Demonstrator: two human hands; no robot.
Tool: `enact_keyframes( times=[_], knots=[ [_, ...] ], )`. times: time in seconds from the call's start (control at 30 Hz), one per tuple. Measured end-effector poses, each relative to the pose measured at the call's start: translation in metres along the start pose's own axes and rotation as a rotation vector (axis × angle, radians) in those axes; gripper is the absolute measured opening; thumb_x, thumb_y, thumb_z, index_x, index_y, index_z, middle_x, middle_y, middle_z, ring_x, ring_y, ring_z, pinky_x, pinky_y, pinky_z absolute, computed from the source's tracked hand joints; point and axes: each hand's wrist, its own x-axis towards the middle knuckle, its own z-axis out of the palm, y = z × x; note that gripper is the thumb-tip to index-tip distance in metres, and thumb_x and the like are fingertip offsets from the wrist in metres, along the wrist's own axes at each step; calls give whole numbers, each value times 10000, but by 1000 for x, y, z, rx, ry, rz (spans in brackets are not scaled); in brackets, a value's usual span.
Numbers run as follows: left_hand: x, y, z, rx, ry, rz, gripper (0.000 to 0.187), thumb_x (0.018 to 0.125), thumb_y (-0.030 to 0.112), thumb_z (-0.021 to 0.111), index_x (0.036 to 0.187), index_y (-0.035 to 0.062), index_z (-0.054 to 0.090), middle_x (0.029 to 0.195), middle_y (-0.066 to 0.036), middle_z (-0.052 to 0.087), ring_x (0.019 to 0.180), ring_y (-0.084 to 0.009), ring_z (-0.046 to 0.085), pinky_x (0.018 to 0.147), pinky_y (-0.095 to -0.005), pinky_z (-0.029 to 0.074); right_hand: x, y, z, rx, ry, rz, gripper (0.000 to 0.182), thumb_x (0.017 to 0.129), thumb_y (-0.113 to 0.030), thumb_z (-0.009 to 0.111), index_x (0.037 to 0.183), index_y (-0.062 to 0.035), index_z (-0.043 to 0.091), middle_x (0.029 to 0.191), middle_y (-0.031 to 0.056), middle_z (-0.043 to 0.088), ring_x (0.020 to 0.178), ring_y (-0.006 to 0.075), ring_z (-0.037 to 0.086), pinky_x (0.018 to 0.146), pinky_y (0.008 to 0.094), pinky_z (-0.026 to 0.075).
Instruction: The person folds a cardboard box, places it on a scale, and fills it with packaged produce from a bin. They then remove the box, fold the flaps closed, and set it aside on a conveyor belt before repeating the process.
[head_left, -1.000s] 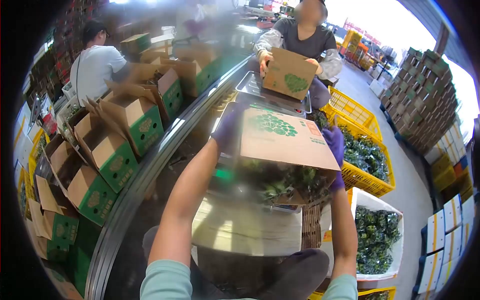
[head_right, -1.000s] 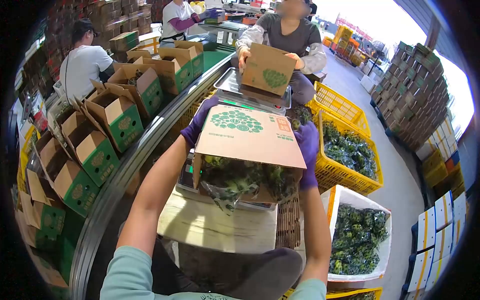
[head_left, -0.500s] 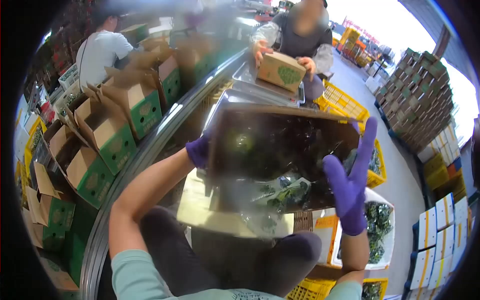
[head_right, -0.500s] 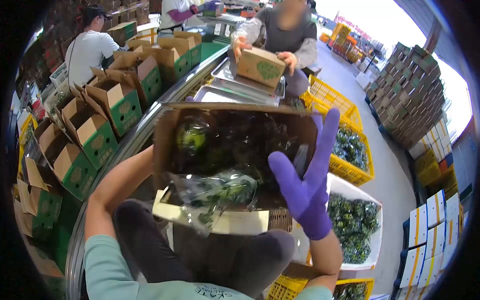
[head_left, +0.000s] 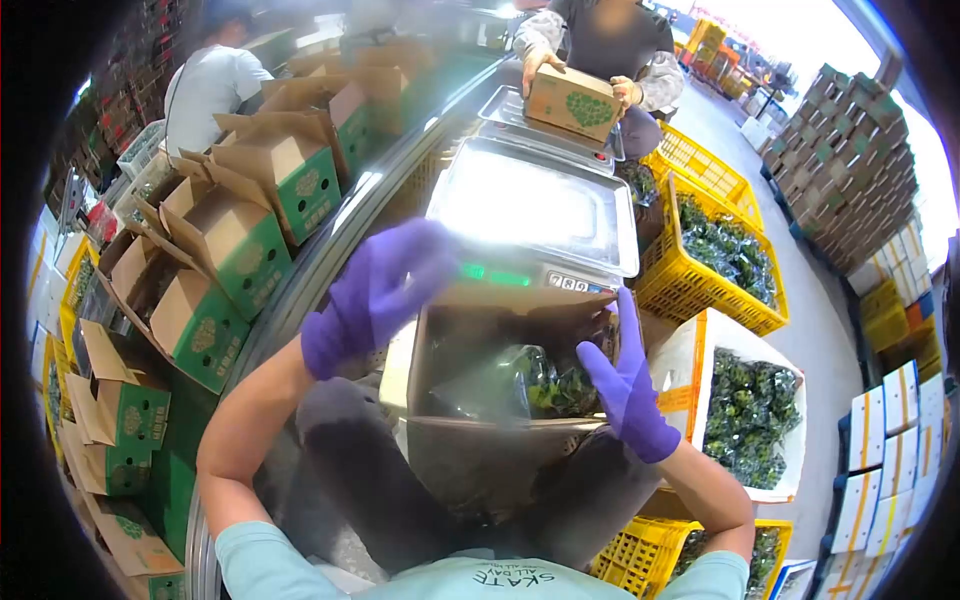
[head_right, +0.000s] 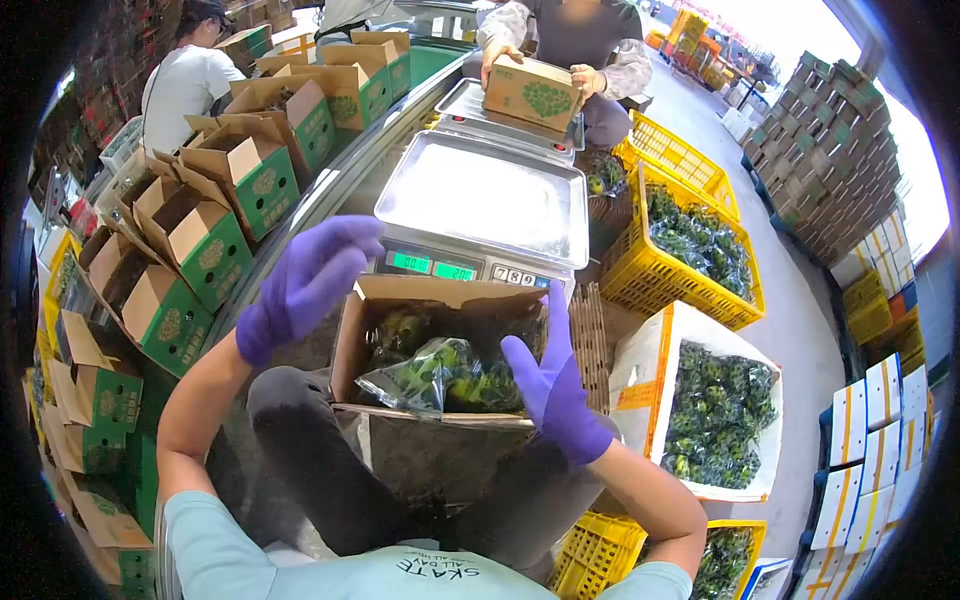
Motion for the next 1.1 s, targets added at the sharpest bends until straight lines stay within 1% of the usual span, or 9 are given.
enact_keyframes(
  times=[0.07,0.17,0.27,0.37,0.67,0.8,0.93,1.0,1.1],
  knots=[
    [1,41,16,432,-299,452,356,840,212,653,1153,55,589,923,-149,647,765,-326,655,706,-401,527,3,-4,-3,-19,32,-12,815,887,-217,627,1485,49,141,1499,263,259,1408,338,255,1156,433,185],
    [-3,52,44,752,-748,68,363,825,228,656,1145,90,550,809,-158,633,762,-351,659,657,-450,516,19,-59,-27,-876,-50,-501,667,804,-350,699,1326,-16,452,1285,245,474,1214,367,450,1013,499,339],
    [10,23,61,803,-749,46,311,828,197,639,1090,68,532,806,-177,628,784,-357,663,656,-461,513,30,-87,-23,-1140,-637,-334,320,766,-264,695,991,-65,584,919,113,639,887,282,635,752,442,490],
    [13,-8,88,857,-727,72,239,834,130,601,1048,44,541,840,-177,656,810,-361,670,688,-440,530,53,-3,4,-984,-662,-624,102,734,-129,645,810,-68,618,754,115,641,720,297,664,615,418,520],
    [40,17,59,691,-934,-241,264,853,184,631,1059,29,573,948,-234,649,929,-393,640,776,-465,498,76,-31,-17,-794,-858,-458,271,707,-87,662,959,-26,584,877,196,625,880,372,626,779,424,508],
    [31,40,15,862,-836,90,216,822,158,642,1008,53,615,875,-186,650,855,-370,639,753,-461,494,71,-80,-71,-588,-656,-36,294,698,-96,744,912,-5,564,818,121,625,685,323,575,687,325,508],
    [34,35,39,1073,-982,35,211,789,153,637,974,53,664,865,-174,663,849,-359,647,742,-460,508,81,-46,-38,-796,-589,-770,303,647,-132,761,885,-49,593,755,120,613,713,350,606,700,399,512],
    [39,24,57,889,-1265,-38,185,781,159,612,899,42,693,890,-168,679,855,-359,658,737,-461,522,86,-24,2,-1041,-870,-569,180,618,-149,705,770,-61,664,722,150,631,741,367,633,683,448,517],
    [32,15,72,817,-1164,-156,203,778,170,595,902,50,702,925,-163,689,871,-352,666,749,-469,524,88,-4,22,-1056,-1033,-504,112,689,-102,653,781,-44,681,784,176,666,799,357,658,725,433,539]
  ],
)
